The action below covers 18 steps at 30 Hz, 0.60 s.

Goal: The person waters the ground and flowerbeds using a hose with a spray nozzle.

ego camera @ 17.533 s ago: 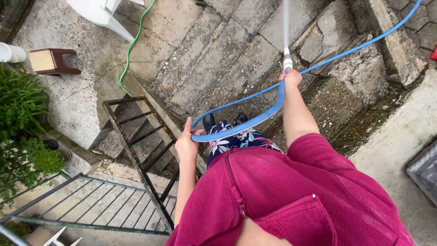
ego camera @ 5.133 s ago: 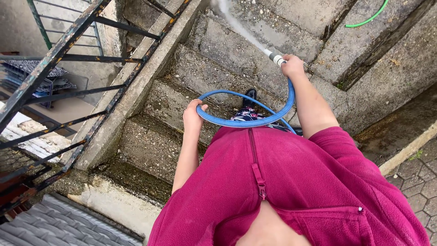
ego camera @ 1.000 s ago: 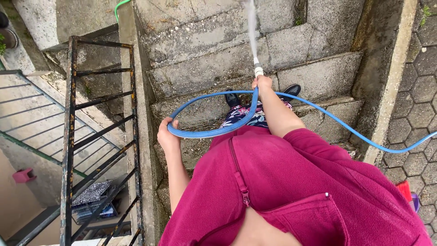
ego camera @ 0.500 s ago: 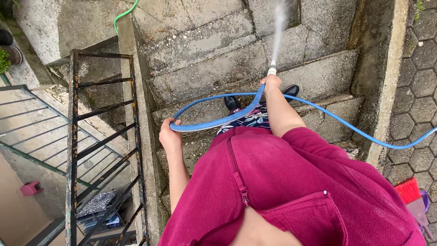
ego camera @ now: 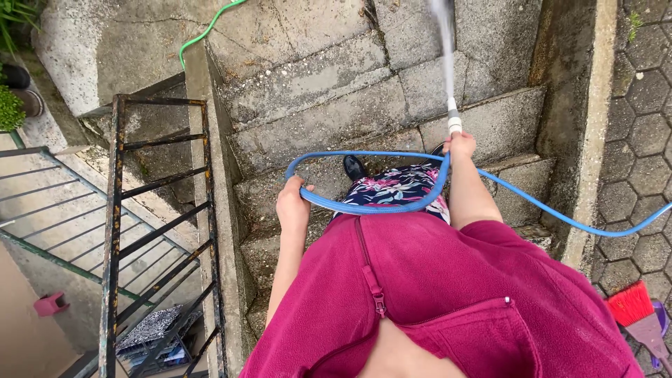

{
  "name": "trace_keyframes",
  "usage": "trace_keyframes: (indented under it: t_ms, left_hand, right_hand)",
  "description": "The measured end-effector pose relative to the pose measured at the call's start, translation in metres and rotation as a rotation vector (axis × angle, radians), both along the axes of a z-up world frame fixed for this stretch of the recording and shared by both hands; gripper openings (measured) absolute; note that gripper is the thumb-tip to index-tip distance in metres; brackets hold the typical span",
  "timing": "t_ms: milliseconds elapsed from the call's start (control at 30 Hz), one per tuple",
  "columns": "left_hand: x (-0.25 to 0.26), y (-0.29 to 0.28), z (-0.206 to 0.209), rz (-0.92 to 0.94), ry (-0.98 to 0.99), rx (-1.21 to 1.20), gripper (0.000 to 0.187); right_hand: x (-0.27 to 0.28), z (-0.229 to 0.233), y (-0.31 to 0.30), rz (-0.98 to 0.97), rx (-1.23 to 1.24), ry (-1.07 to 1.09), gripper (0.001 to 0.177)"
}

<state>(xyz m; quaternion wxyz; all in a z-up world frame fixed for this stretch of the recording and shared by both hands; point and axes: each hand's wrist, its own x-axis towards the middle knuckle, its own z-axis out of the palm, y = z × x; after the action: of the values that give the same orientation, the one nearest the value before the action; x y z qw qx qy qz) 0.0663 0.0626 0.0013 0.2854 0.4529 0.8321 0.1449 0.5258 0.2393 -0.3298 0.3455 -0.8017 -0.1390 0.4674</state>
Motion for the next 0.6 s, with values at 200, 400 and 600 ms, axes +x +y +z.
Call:
trace_keyframes:
  t_ms: [200,400,600]
  left_hand:
    - [0.035,0.013,-0.026,-0.172,0.085,0.028,0.033]
    - [0.085,0.040,-0.032,-0.285,0.105,0.166,0.034]
    - [0.133,0.073,-0.058,-0.317,0.157,0.210,0.032]
  right_hand:
    - [0.063,0.013,-0.023,0.424,-0.247,-0.358,0.018]
    - [0.134,0.018,-0.022,0.309,-0.094,-0.039,0.036]
    - [0.193,0.053,0.020,0.331,-0.115,-0.106,0.036]
